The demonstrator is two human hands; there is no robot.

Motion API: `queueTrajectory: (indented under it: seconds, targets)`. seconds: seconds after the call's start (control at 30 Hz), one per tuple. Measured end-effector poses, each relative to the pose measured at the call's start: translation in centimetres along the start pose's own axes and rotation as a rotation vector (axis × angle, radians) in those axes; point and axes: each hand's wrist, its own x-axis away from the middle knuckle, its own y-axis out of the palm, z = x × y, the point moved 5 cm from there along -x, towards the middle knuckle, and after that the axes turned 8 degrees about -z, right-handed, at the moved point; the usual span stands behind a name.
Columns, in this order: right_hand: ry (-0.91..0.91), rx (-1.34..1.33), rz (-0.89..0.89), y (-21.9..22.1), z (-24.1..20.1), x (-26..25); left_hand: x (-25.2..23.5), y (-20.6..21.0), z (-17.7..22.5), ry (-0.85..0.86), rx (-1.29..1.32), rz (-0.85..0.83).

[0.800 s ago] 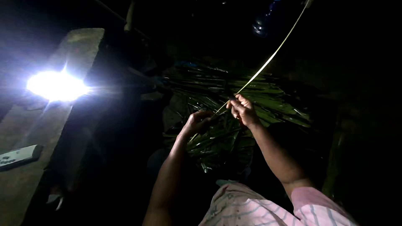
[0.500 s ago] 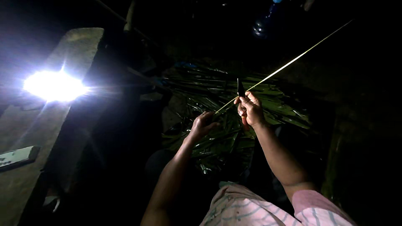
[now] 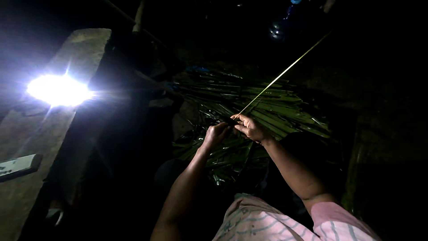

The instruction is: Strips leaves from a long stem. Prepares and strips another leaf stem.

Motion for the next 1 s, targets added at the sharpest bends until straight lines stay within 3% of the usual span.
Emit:
queueTrajectory:
  seconds: [0.2, 0.6, 0.73, 0.93, 1.0]
  targets:
    - [-0.004, -0.207, 0.178, -1.3, -0.4, 0.3, 1.4, -0.8, 0.5, 0.007, -0.286, 0.048]
    - [-0.234, -0.35, 0.563, -11.0, -3.4, 5.5, 3.7, -4.4, 0.2, -0.025, -0.466, 0.178]
    - [-0.238, -0.267, 0.491, -10.8, -3.5, 6.7, 3.5, -5.1, -1.5, -0.119, -0.199, 0.08]
    - [-0.087, -0.022, 0.006, -1.6, -1.3, 2.3, 2.4, -1.6, 1.3, -0.237, 0.597, -0.114]
    - [-0.063, 0.044, -0.082, 0.6, -0.6, 1.4, 2.4, -0.6, 1.5, -0.301, 0.768, -0.203]
